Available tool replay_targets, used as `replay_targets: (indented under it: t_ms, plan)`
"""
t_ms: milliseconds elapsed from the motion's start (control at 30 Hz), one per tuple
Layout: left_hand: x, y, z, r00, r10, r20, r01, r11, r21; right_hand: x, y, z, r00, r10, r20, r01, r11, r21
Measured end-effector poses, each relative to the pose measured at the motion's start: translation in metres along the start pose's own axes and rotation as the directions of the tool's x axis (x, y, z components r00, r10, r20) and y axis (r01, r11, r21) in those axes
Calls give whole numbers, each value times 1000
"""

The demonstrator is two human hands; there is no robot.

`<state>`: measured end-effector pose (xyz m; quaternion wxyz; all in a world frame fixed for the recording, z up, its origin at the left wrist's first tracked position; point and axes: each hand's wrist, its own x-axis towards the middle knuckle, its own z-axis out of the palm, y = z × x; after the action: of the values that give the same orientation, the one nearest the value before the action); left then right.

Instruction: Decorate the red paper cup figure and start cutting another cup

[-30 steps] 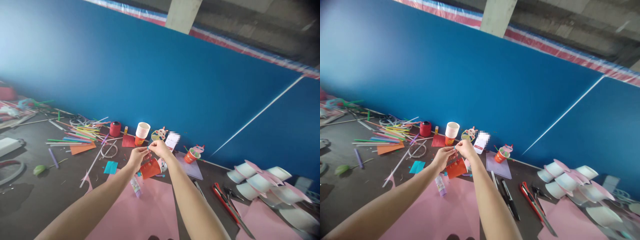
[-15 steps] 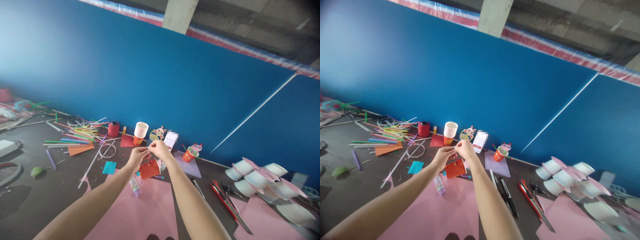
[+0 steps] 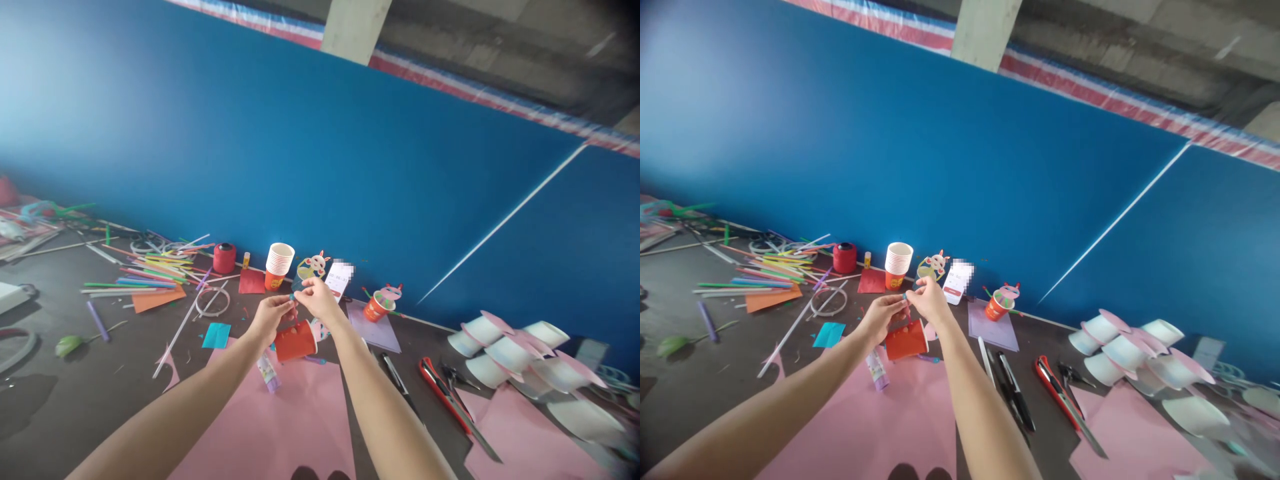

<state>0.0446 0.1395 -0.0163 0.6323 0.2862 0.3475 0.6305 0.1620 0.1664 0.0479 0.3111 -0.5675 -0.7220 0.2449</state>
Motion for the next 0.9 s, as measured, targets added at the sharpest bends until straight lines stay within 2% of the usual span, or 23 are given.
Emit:
replay_targets:
  t_ms: [100, 167, 233, 267, 333, 367, 400, 433, 533, 667, 767, 900]
  plan:
    - [2, 3, -5, 998, -20, -55, 16, 997, -81, -21, 3, -8, 992, -35, -119, 45, 996, 81]
    - [3, 7, -8, 996, -23, -89, 10, 990, -141, -45, 8, -10, 967, -56, -248, 109, 973, 202]
    - [5, 10, -11, 993, -20, -115, -3, 980, -200, -73, 18, -6, 957, 17, -291, 78, 947, 311]
    - [6, 12, -11, 992, -18, -124, -11, 973, -230, -87, 23, -1, 967, 71, -246, 23, 933, 358]
    - [7, 14, -12, 990, -17, -137, -23, 958, -287, -111, 34, 13, 989, 148, -11, -127, 883, 452]
    - [8, 15, -12, 990, -20, -139, -25, 950, -313, -120, 40, 21, 973, 179, 148, -228, 846, 482]
    - [8, 16, -11, 990, -27, -139, -22, 942, -336, -125, 44, 29, 954, 204, 221, -292, 804, 518]
    - [8, 17, -11, 990, -36, -138, -16, 934, -356, -128, 48, 36, 944, 220, 245, -321, 773, 547]
    - [7, 17, -8, 988, -65, -140, 5, 919, -395, -118, 53, 48, 963, 247, 110, -258, 719, 645]
    - [3, 16, -6, 987, -71, -143, 10, 922, -387, -91, 45, 47, 998, 62, -2, -34, 566, 823]
    - [1, 16, -7, 990, -36, -138, -12, 942, -334, -77, 40, 45, 998, 17, -54, 41, 455, 890]
    - [-1, 22, -9, 995, 28, -97, -48, 977, -209, -70, 38, 39, 996, -27, -87, 90, 453, 887]
